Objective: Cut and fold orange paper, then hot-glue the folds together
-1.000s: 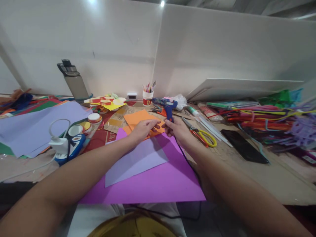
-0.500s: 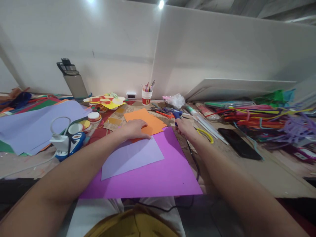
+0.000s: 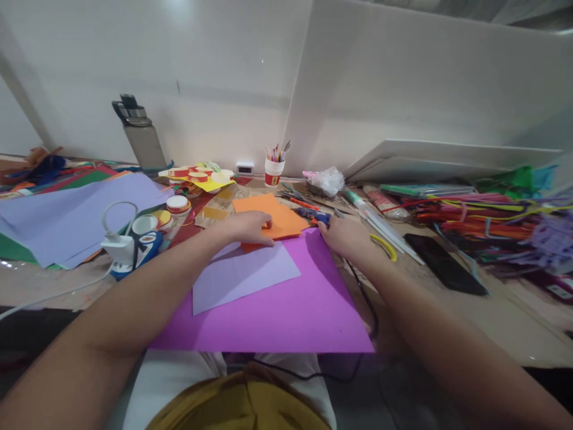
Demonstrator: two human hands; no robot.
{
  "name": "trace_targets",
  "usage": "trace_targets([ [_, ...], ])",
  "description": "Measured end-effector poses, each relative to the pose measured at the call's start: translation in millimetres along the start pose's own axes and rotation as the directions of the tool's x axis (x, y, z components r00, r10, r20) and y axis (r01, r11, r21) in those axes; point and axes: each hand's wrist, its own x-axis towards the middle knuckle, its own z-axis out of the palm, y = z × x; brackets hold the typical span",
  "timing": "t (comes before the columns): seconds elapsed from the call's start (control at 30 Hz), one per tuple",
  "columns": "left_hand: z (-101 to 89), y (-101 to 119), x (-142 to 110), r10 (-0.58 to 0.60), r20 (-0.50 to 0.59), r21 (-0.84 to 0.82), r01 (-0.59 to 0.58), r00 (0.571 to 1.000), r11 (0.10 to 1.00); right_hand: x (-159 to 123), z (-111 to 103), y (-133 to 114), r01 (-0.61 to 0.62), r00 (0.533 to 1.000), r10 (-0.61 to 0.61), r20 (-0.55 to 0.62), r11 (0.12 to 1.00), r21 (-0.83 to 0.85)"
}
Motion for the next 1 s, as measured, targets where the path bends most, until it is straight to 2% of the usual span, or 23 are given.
trace_targets([
  [0.07, -4.6, -3.8, -1.1, 0.018, 0.01, 0.018, -0.018, 1.0, 1.0, -6.0, -0.4, -9.4, 0.107, 0.984, -0.124, -0.129, 0.986, -0.125],
  [0.13, -10.5, -8.7, -3.0, 0.032, 0.026, 0.028, -0.033, 0.999, 0.999, -9.6, 1.0, -22.2, 0.323, 0.922, -0.342, -0.18, 0.938, -0.128],
  [0.2, -16.0, -13.5, -5.0, 0.029, 0.047, 0.018, -0.03, 0.998, 0.999, -10.3, 3.8, -37.6, 0.534, 0.835, -0.53, -0.152, 0.845, -0.011],
  [0.23, -18.1, -15.5, -5.8, 0.023, 0.056, 0.009, -0.023, 0.998, 1.0, -9.9, 5.5, -45.7, 0.596, 0.799, -0.589, -0.117, 0.802, 0.034],
  [0.3, -20.1, -18.9, -6.6, 0.013, 0.069, -0.007, -0.013, 0.998, 1.0, -8.4, 8.6, -61.1, 0.643, 0.765, -0.644, 0.008, 0.764, 0.058],
  [0.37, -19.9, -22.1, -6.5, 0.032, 0.081, -0.016, -0.031, 0.996, 0.999, -7.1, 10.6, -73.2, 0.626, 0.77, -0.619, 0.156, 0.78, 0.005],
  [0.43, -19.5, -25.9, -6.1, 0.063, 0.077, -0.021, -0.062, 0.995, 0.998, -6.5, 11.7, -80.5, 0.581, 0.801, -0.556, 0.224, 0.812, -0.06],
  [0.57, -24.1, -38.9, -7.3, 0.103, 0.073, -0.091, -0.097, 0.992, 0.991, -5.9, 13.8, -81.7, 0.485, 0.872, -0.479, 0.105, 0.874, -0.037],
  [0.67, -29.3, -52.8, -8.8, 0.078, 0.073, -0.134, -0.068, 0.994, 0.989, -4.9, 15.6, -77.3, 0.429, 0.902, -0.429, 0.038, 0.903, 0.022],
  [0.83, -29.5, -70.2, -8.9, 0.068, 0.094, -0.205, -0.048, 0.993, 0.978, -2.2, 12.9, -70.2, 0.435, 0.885, -0.461, 0.066, 0.869, 0.237],
  [1.0, -27.9, -75.5, -10.5, 0.101, 0.012, -0.266, -0.094, 0.995, 0.959, 3.4, 11.3, -63.7, 0.381, 0.899, -0.435, 0.05, 0.834, 0.4],
])
